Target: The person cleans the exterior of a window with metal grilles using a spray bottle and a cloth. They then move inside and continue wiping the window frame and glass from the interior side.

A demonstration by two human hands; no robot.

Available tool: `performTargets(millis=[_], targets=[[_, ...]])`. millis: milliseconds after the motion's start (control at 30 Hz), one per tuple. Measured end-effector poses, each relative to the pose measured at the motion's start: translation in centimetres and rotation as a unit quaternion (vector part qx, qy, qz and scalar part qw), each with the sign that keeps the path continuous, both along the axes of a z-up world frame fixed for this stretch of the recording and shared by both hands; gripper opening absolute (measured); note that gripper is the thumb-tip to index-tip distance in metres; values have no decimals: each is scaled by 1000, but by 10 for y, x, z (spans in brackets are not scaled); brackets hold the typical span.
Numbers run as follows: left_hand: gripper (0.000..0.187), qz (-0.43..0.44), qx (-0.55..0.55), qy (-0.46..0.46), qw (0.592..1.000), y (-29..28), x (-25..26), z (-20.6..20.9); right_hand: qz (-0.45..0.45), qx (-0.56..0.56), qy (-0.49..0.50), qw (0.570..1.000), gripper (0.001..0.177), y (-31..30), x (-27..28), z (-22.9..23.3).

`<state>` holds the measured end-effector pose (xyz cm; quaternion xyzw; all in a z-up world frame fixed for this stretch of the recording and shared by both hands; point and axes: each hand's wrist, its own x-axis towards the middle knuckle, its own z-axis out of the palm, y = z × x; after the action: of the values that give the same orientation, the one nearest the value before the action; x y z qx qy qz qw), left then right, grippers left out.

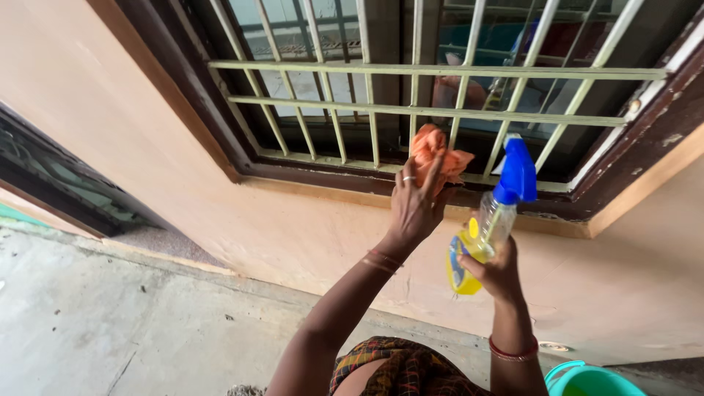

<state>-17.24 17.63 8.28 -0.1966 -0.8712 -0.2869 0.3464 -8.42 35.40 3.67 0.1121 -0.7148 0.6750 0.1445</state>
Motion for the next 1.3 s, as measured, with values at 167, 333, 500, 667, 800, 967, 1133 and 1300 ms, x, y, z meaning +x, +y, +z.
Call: performTargets(millis=[167, 333, 500, 667, 800, 967, 1133, 1300], targets=[[45, 37, -70, 63, 995, 3, -34, -11, -14, 48, 88, 995, 79, 18, 21, 1], [36, 31, -98, 119, 988, -4, -60, -32, -9, 43, 14, 999, 79, 33, 50, -4], [37, -15, -67, 133, 989, -11, -65, -37, -29, 62, -15, 998, 76, 40, 80, -12], [36, -38, -76, 83, 993, -14, -59, -32, 5, 31, -17, 999, 81, 46, 112, -4], [40, -64, -65, 72, 993, -25, -51, -30, 9, 53, -13, 998, 88, 43, 132, 10], [45, -89, -65, 80, 991, -48, -45, -38, 92, -65, 20, 993, 77, 23, 139, 7], [45, 77, -43, 80, 993, -109, -46, -32, 93, -70, 25, 993, 78, -5, 132, 0], [44, 115, -33, 44, 992, -138, -54, -17, 145, -138, 21, 979, 86, -25, 120, 4]])
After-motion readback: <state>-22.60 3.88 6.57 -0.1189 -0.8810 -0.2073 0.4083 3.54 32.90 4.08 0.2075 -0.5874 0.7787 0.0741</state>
